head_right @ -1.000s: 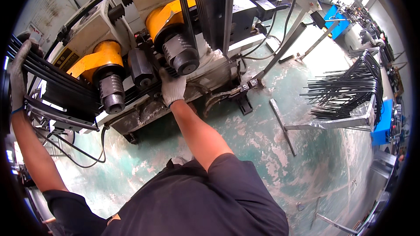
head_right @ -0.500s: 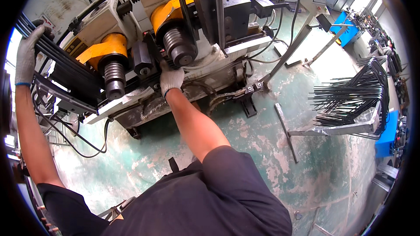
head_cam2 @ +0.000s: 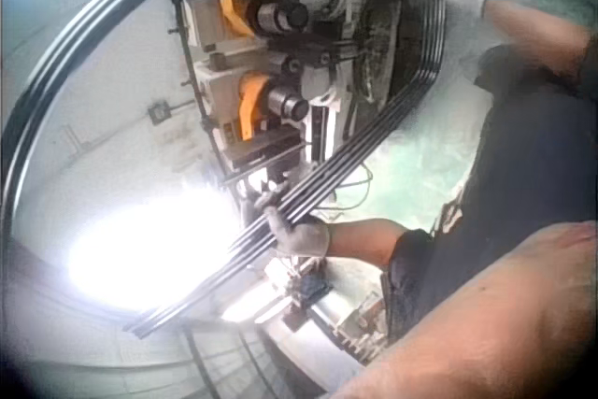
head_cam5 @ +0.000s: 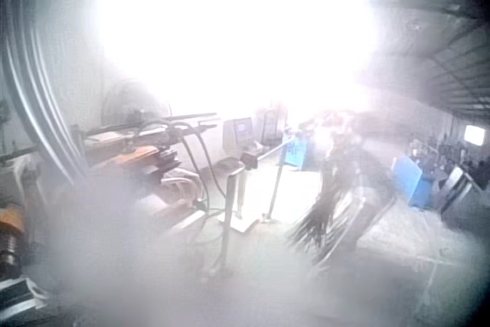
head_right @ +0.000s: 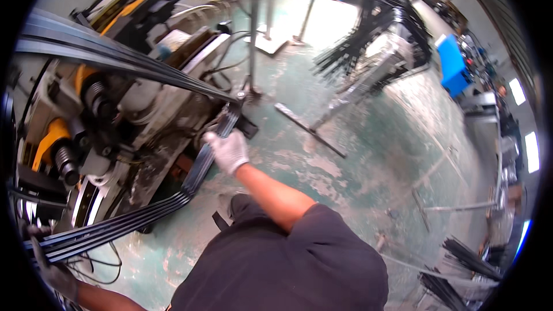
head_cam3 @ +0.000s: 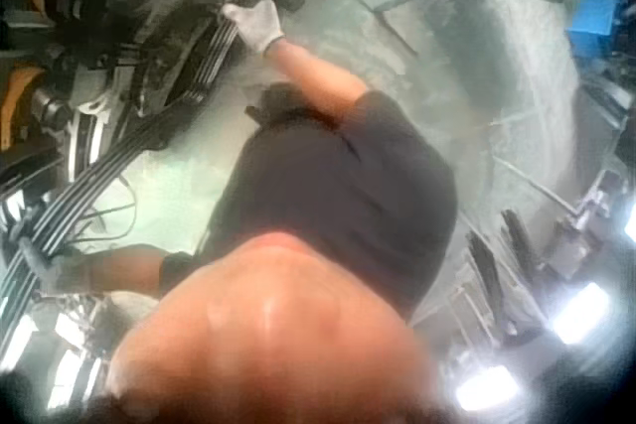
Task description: The person repeatedly picks up bundles of long black metal rods, feeds them into a bending machine, and removes the bent rods. The person stacks the finished bent rods on a nearby rack.
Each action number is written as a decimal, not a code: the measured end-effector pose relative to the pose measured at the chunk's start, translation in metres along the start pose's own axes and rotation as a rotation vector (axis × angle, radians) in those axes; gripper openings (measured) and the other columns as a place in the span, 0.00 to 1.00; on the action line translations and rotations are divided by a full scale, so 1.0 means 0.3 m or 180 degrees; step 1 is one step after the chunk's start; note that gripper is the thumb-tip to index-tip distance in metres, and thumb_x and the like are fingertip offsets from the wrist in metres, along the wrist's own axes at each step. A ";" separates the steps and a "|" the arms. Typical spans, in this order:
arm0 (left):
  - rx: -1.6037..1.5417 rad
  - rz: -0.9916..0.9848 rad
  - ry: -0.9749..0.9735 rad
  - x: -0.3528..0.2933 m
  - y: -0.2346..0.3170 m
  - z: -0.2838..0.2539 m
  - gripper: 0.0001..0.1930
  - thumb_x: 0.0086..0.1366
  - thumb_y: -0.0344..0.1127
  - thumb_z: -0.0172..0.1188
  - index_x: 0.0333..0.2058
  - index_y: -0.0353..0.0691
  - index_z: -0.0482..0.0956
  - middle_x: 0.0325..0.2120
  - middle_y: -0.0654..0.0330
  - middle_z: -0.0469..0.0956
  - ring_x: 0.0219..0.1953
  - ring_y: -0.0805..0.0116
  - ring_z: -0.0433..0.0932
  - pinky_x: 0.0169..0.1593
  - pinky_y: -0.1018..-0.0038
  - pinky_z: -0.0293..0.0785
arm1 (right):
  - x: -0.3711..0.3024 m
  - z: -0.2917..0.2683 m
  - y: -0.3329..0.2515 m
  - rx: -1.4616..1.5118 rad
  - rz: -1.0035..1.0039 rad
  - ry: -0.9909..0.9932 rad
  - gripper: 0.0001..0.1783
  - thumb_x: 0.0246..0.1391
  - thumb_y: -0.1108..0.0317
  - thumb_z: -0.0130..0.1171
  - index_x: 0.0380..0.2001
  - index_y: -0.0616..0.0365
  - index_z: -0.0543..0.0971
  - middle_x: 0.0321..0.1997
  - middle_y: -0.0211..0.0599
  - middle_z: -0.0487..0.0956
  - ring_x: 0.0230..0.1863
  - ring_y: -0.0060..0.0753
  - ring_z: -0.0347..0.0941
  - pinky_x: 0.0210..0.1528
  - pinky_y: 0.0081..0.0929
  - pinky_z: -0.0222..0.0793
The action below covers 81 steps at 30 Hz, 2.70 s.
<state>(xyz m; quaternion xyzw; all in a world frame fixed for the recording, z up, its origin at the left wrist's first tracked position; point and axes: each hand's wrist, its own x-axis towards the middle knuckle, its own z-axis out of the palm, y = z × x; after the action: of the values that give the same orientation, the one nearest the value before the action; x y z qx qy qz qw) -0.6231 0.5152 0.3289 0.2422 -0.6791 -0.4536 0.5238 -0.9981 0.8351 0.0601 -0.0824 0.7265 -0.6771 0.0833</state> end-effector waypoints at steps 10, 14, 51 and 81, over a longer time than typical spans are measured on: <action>-0.2952 -0.3380 -0.0753 -0.929 -0.445 1.014 0.17 0.64 0.28 0.57 0.52 0.35 0.77 0.51 0.49 0.80 0.56 0.50 0.77 0.66 0.55 0.70 | 0.368 -1.570 -0.162 -0.2036 -0.0640 0.2752 0.22 0.62 0.48 0.65 0.39 0.59 0.79 0.31 0.51 0.84 0.35 0.58 0.82 0.41 0.48 0.75; -0.3481 -0.4632 -0.0883 -1.288 -0.530 1.497 0.18 0.63 0.31 0.55 0.50 0.29 0.78 0.50 0.46 0.81 0.57 0.47 0.76 0.69 0.53 0.65 | 0.631 -1.994 -0.244 -0.2601 -0.0792 0.3125 0.19 0.63 0.50 0.63 0.46 0.54 0.78 0.41 0.51 0.85 0.46 0.61 0.81 0.47 0.47 0.75; -0.0613 -0.3376 0.3582 -2.354 -0.113 -0.133 0.15 0.61 0.26 0.66 0.46 0.30 0.77 0.30 0.56 0.79 0.28 0.69 0.80 0.30 0.73 0.78 | -1.248 0.332 -0.025 -0.1023 -0.2777 -0.4925 0.26 0.55 0.70 0.69 0.57 0.62 0.77 0.54 0.54 0.82 0.54 0.49 0.82 0.59 0.39 0.76; -0.1719 -0.2205 0.5774 -2.524 -0.040 -0.755 0.12 0.65 0.26 0.57 0.47 0.33 0.75 0.33 0.52 0.83 0.28 0.62 0.82 0.31 0.69 0.80 | -3.134 1.218 -0.459 -0.1937 -0.3702 -0.8102 0.21 0.50 0.57 0.71 0.36 0.68 0.87 0.30 0.49 0.84 0.31 0.37 0.81 0.38 0.36 0.79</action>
<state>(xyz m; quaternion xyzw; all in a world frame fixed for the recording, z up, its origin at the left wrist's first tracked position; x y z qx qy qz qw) -0.1611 1.0363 -0.0449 0.5532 0.2095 -0.3639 0.7195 0.0021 0.6897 0.1811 -0.9171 0.1367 0.0981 0.3614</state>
